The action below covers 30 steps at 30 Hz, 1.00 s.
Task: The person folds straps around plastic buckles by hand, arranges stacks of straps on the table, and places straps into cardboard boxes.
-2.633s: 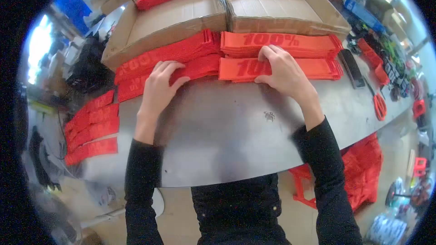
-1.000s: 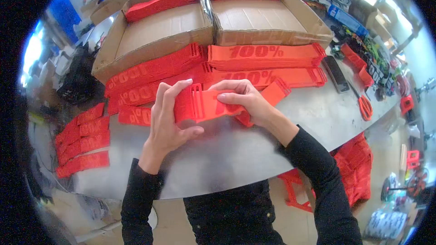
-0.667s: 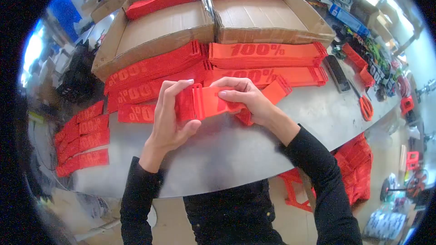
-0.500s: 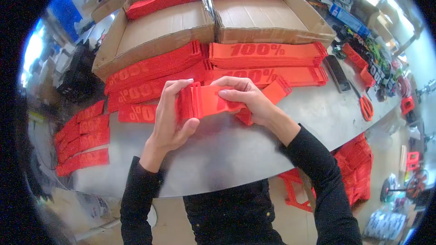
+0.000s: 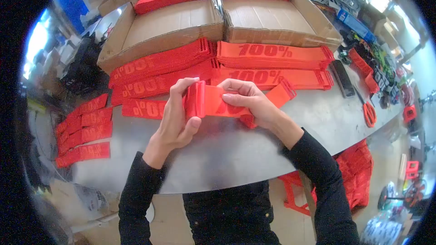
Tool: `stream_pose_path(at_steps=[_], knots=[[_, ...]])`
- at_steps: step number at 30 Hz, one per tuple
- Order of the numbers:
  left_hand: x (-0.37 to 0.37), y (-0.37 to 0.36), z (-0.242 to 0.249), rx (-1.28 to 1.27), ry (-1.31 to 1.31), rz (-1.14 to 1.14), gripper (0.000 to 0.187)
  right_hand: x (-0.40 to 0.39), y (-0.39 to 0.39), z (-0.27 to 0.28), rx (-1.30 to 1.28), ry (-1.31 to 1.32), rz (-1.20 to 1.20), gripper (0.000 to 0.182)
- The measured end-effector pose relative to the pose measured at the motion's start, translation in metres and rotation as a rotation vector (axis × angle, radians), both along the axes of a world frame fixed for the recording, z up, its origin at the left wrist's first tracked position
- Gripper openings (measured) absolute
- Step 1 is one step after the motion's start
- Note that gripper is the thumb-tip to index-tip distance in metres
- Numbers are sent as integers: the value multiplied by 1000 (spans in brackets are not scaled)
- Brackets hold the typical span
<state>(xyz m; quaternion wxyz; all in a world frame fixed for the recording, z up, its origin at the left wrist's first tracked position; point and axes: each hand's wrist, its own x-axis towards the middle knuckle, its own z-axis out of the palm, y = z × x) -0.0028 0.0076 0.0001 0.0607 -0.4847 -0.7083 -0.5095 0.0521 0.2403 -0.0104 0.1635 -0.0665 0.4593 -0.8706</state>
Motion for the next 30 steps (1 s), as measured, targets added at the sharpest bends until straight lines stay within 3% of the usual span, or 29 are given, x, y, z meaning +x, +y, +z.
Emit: stream_pose_path(at_steps=[10, 14, 17, 19, 22, 25, 26, 29, 30], knots=[[5, 4, 1, -26, -42, -67, 69, 4, -4, 4, 86, 33, 60, 19], [6, 8, 3, -82, 50, 29, 73, 8, -15, 10, 298, 137, -155, 22], [10, 6, 6, -221, 129, 103, 76, 16, -15, 13, 804, 556, -289, 24], [12, 8, 13, -288, 173, 137, 78, 14, -18, 14, 849, 477, -243, 25], [19, 12, 24, -355, 71, 333, 65, 14, -22, 14, 926, 307, -146, 26], [12, 4, 20, -373, 98, 429, 54, 8, -20, 23, 372, 244, -391, 22], [9, 2, 19, -382, 112, 471, 48, 7, -16, 23, 372, 243, -392, 22], [2, 0, 10, -265, 182, 553, 43, 4, 6, 22, -164, 87, -469, 21], [0, -1, 10, -204, 219, 596, 41, 3, 11, 21, -163, 89, -468, 21]])
